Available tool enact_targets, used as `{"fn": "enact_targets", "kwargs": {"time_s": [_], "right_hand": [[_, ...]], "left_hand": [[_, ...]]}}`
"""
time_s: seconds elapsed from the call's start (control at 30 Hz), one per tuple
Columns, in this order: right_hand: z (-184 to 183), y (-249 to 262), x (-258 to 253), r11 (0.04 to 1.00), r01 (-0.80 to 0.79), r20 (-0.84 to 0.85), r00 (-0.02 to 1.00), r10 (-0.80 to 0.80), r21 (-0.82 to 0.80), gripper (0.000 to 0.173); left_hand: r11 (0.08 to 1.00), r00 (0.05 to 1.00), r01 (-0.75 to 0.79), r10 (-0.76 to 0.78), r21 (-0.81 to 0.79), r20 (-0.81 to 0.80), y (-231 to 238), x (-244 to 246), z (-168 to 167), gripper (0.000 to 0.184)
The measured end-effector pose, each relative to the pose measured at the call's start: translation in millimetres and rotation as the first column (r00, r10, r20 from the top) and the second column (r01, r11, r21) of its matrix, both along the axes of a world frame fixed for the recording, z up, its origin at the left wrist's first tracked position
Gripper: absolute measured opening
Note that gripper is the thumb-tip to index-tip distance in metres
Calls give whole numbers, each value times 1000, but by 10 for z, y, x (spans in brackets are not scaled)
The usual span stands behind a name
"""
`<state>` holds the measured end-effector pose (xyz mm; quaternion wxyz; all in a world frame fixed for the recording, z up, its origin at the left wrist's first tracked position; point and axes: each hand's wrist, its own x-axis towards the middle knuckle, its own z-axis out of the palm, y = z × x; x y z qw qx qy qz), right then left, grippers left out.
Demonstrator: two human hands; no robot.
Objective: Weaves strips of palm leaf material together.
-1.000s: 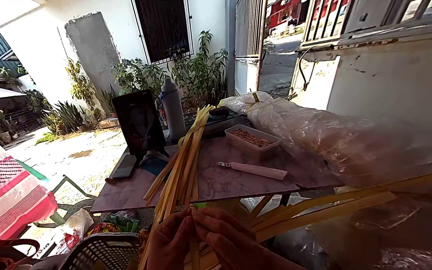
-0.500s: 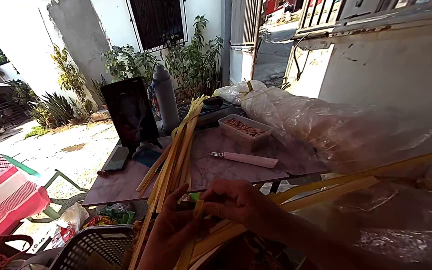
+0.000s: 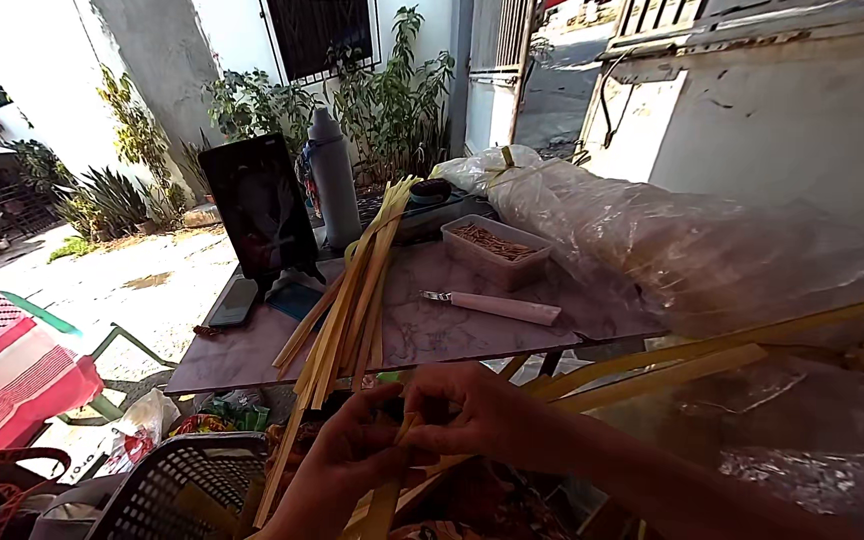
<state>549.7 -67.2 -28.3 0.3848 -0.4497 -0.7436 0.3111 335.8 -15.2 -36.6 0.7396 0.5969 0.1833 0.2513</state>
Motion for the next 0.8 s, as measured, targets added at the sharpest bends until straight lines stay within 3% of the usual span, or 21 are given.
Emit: {"fn": "enact_targets", "kwargs": {"time_s": [0.07,0.13,0.23,0.3,0.37,0.43,0.5,0.57,0.67,0.8], "right_hand": [[-82,-12,-15,956,72,33,996,-85,283,18],[-164,8,-36,850,147,46,979,-197,507,14],[-312,62,-105,682,210,58,936,-347,700,14],[-399,57,-201,640,282,20,907,-421,715,16],[-452,36,-311,671,387,-75,893,-445,632,20],[-449,-12,-401,792,454,-210,891,-402,409,22],[-355,-69,-415,934,356,-412,856,-313,32,15],[-277,-64,-353,967,122,-623,745,-239,-225,22],[-233,-37,-274,939,-42,-708,669,-228,-342,34],[-190,-41,-255,913,6,-667,681,-302,-407,33]], "left_hand": [[982,999,-33,39,-187,32,-7,0,-3,28],[947,1000,-27,29,-320,0,13,-3,-18,41],[939,996,-64,79,-338,32,14,32,-62,33],[942,972,-191,221,-276,81,-4,110,-84,22],[938,934,-327,339,-115,111,-12,176,-100,15],[910,915,-397,381,121,133,24,191,-125,11],[870,916,-400,387,288,101,69,167,-110,7],[849,926,-354,377,392,20,104,132,-47,7],[850,932,-242,337,468,-132,116,92,47,14],[885,927,-102,250,454,-281,112,61,130,31]]}}
